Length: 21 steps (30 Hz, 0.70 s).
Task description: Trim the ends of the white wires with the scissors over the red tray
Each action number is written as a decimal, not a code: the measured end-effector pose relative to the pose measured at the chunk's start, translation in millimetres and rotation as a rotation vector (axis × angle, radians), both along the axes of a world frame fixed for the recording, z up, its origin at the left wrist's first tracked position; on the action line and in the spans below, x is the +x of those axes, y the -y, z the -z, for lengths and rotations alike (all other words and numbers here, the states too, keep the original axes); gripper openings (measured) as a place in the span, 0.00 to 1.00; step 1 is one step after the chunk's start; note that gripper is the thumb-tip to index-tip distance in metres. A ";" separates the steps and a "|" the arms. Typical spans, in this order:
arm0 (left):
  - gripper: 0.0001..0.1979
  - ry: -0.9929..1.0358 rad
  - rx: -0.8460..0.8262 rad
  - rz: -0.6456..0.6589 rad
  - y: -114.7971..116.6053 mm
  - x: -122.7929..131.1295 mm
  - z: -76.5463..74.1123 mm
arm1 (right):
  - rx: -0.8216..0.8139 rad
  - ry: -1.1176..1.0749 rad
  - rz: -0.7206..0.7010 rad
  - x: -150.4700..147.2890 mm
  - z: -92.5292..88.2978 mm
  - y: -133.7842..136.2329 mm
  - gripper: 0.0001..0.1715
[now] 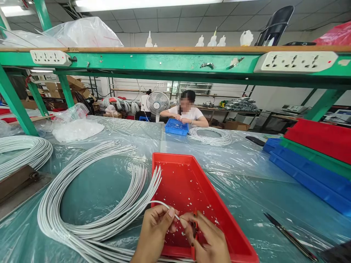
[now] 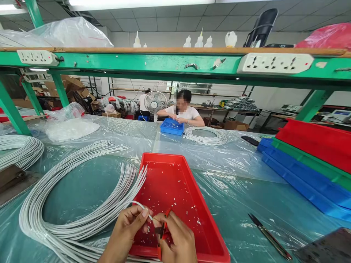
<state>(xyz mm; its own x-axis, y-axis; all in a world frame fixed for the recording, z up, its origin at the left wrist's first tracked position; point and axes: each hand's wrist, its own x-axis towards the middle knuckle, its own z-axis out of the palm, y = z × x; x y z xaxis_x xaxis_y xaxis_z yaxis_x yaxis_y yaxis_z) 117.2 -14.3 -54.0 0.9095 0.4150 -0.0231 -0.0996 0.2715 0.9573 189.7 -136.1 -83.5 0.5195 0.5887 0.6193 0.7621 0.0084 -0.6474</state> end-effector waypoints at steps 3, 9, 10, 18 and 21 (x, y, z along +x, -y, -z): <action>0.18 -0.010 0.027 0.013 0.3 -1.9 -2.6 | -0.002 -0.372 -0.051 -3.4 -7.0 -3.9 0.12; 0.18 0.032 -0.032 0.096 -0.9 -0.5 2.4 | 0.004 -0.917 -0.262 -1.1 -8.8 -6.0 0.20; 0.19 0.030 -0.045 0.111 -1.0 -0.3 3.0 | 0.012 -0.940 -0.290 -0.2 -8.3 -6.3 0.21; 0.21 -0.044 -0.003 0.119 -2.3 2.1 1.5 | -0.116 -0.110 -0.071 6.0 -14.8 3.6 0.07; 0.22 -0.019 -0.016 0.145 -0.7 2.1 -0.6 | -0.134 0.334 -0.031 8.8 -17.0 8.7 0.12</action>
